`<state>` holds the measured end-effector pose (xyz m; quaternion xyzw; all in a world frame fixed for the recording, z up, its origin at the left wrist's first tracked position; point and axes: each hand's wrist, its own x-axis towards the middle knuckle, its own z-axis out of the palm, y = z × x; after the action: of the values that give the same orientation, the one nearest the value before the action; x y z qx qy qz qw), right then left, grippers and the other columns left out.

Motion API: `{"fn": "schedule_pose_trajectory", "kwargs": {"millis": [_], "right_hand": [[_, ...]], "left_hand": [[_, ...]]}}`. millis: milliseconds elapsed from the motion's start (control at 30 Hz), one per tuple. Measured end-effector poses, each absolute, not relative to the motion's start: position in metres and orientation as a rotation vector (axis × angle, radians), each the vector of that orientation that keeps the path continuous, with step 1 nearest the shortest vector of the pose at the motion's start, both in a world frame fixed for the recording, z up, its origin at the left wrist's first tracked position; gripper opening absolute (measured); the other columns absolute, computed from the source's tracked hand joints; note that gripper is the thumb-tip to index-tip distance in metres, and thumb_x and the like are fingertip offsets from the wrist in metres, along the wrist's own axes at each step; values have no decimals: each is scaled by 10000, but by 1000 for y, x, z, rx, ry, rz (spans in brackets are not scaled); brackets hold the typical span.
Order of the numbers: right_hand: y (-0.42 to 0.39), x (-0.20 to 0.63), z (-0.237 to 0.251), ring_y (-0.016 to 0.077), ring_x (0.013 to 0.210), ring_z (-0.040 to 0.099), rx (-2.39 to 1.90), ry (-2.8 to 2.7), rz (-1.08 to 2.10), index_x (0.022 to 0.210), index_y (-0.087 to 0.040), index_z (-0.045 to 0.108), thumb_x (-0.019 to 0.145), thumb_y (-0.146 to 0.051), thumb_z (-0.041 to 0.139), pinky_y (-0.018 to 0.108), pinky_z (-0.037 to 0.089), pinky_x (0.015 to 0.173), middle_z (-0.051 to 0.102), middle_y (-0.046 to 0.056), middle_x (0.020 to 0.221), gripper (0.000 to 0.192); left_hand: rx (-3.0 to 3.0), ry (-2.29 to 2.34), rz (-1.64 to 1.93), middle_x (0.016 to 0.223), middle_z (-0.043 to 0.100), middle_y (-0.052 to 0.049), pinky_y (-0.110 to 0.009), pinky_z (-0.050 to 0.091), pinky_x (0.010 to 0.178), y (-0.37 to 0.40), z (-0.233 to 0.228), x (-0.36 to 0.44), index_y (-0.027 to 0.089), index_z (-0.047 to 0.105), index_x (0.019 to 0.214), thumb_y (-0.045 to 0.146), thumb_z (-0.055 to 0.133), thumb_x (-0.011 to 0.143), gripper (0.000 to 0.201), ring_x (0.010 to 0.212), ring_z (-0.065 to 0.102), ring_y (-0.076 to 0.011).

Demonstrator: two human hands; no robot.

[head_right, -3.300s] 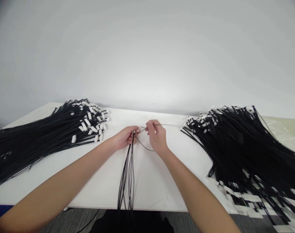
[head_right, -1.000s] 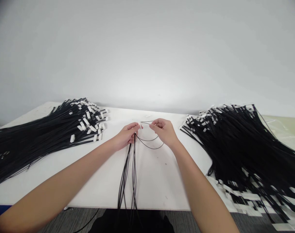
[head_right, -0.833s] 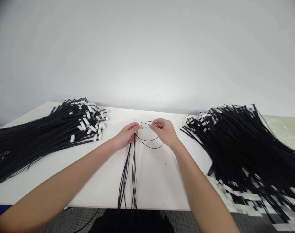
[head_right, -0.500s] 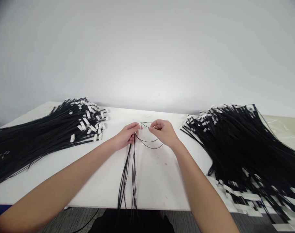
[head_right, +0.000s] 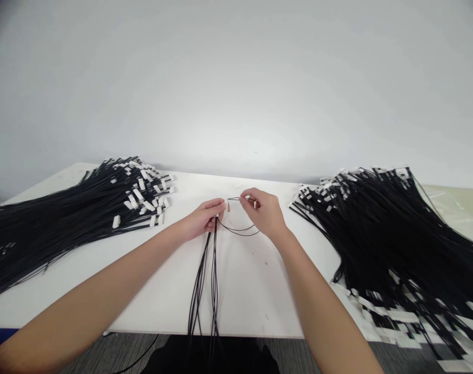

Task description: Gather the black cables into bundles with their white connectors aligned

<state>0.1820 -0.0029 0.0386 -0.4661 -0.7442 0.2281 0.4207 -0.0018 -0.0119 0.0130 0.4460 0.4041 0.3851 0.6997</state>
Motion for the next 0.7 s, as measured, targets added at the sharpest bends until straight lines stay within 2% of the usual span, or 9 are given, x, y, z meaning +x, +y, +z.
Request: {"fn": "schedule_pose_trajectory", "kwargs": {"millis": [133, 300, 700], "right_hand": [[-4, 179, 34, 104, 547, 422, -1110, -2004, 257, 819, -226, 637, 819, -357, 485, 242, 357, 568, 557, 14, 673, 200], [-6, 176, 28, 106, 582, 473, -1106, -2075, 117, 823, -216, 637, 854, -353, 433, 224, 344, 546, 571, 31, 708, 248], [-10, 171, 22, 84, 533, 392, -1133, -2151, -58, 860, -219, 597, 880, -295, 386, 215, 286, 516, 569, 12, 723, 225]], "left_hand": [[982, 853, 822, 544, 369, 41, -157, 183, 370, -11, 14, -4, 173, 542, 749, 396, 599, 710, 233, 405, 235, -27], [983, 819, 781, 520, 342, 40, -170, 169, 387, -11, 15, -7, 156, 543, 727, 372, 599, 712, 224, 413, 221, -28], [1007, 793, 771, 537, 318, 43, -182, 161, 406, -11, 14, -7, 146, 534, 720, 356, 589, 725, 217, 430, 214, -30]]}}
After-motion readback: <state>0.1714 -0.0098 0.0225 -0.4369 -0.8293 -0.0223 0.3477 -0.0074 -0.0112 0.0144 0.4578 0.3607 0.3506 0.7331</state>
